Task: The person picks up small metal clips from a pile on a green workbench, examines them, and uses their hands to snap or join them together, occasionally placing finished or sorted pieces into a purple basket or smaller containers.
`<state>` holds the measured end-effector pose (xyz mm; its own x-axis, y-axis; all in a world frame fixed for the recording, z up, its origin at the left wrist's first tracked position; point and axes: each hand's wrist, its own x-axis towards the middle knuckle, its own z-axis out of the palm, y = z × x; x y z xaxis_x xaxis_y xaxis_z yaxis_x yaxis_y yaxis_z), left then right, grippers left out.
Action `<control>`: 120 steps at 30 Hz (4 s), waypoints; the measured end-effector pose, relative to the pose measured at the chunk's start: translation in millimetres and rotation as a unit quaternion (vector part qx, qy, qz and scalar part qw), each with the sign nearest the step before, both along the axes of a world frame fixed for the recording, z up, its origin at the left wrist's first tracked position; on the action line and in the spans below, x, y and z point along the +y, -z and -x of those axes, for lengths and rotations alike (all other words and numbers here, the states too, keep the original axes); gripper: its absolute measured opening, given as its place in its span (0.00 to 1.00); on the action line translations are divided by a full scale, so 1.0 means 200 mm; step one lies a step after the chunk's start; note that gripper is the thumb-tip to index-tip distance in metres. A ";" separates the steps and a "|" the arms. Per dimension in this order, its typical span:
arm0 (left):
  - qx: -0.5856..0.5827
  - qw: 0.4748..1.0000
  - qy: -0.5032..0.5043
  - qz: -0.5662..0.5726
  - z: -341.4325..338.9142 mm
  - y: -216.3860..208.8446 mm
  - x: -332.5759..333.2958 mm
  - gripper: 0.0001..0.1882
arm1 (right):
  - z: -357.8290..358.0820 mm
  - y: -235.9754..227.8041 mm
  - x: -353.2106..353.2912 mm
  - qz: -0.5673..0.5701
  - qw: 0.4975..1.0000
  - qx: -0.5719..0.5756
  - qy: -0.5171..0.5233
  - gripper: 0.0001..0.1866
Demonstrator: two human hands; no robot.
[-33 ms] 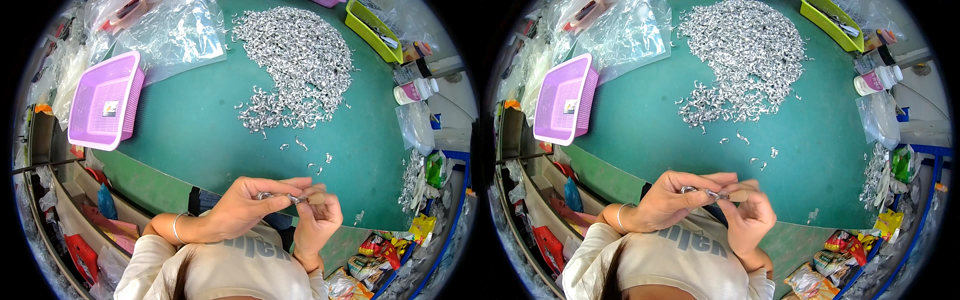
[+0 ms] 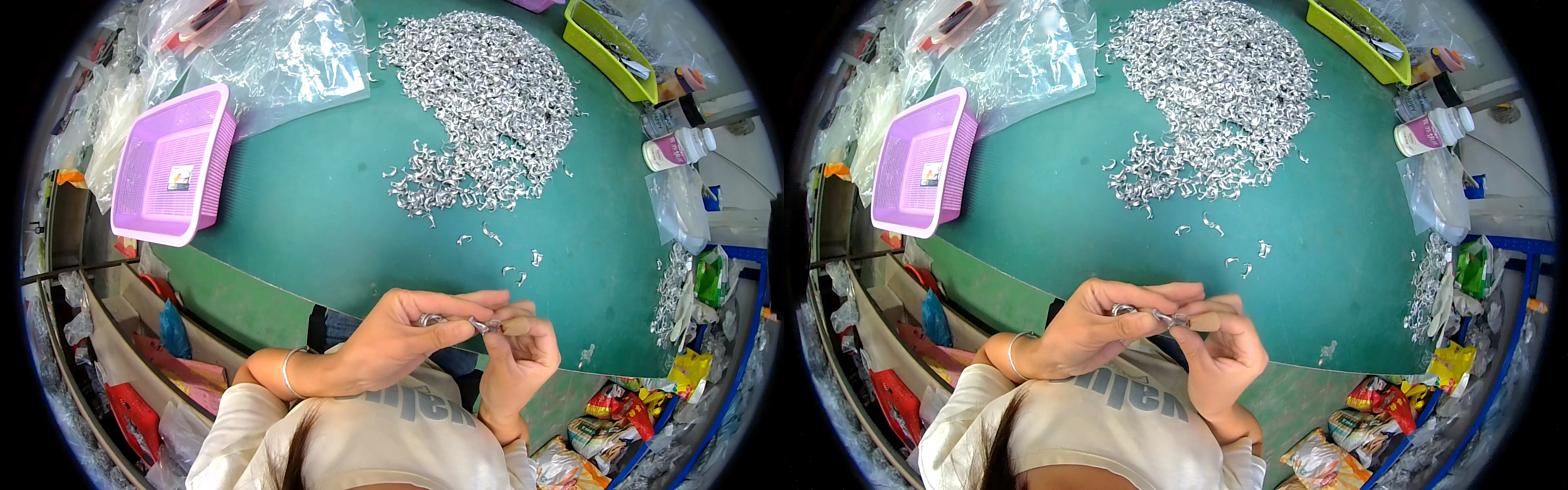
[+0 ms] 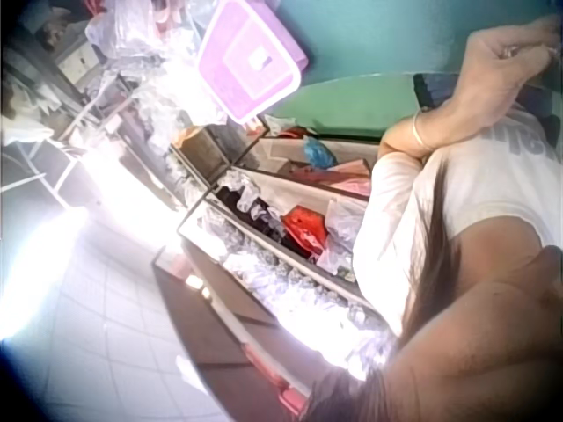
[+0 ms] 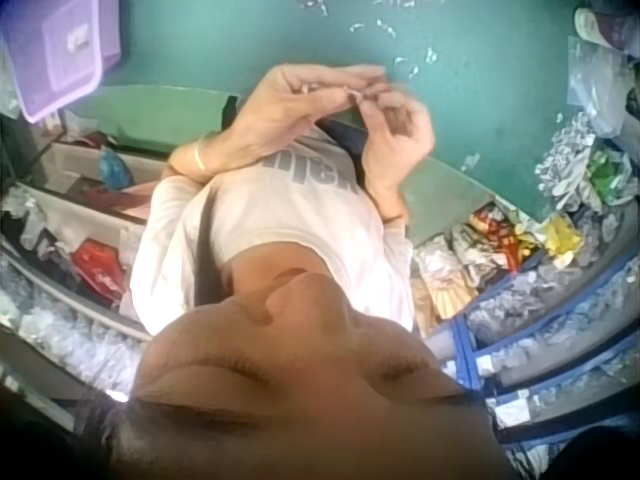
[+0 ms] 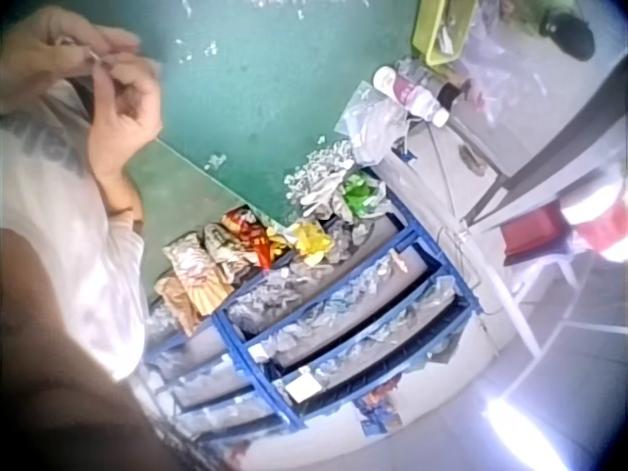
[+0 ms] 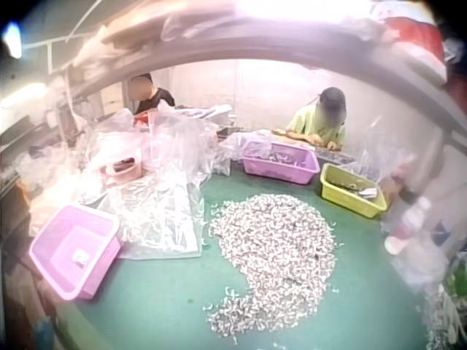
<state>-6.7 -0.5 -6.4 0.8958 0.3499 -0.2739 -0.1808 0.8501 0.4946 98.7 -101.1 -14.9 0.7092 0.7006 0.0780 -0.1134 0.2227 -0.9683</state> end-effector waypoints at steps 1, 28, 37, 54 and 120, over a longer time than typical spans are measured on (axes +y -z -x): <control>0.001 1.000 0.000 0.003 0.00 0.00 0.00 0.11 | 0.00 0.00 0.00 0.002 1.000 -0.031 0.006 0.13; 0.076 0.991 -0.029 -0.102 0.01 -0.04 0.01 0.07 | 0.01 -0.03 0.03 0.026 0.984 -0.177 0.014 0.15; 0.066 0.991 -0.029 -0.111 0.02 -0.05 0.02 0.06 | 0.01 -0.03 0.03 0.021 0.979 -0.202 0.013 0.14; 0.049 0.994 -0.021 -0.091 0.02 -0.06 0.02 0.05 | 0.01 -0.04 0.04 0.011 0.983 -0.186 0.008 0.13; 0.176 0.968 0.035 -0.178 -0.10 0.07 0.02 0.07 | -0.15 0.06 -0.01 0.098 0.991 -0.085 -0.033 0.15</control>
<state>13.7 4.1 -20.6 0.7943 0.4195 -0.4394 0.1034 0.6193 0.7783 128.0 -103.4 -26.5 0.6502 0.7581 0.0506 0.0468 0.0265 -0.9986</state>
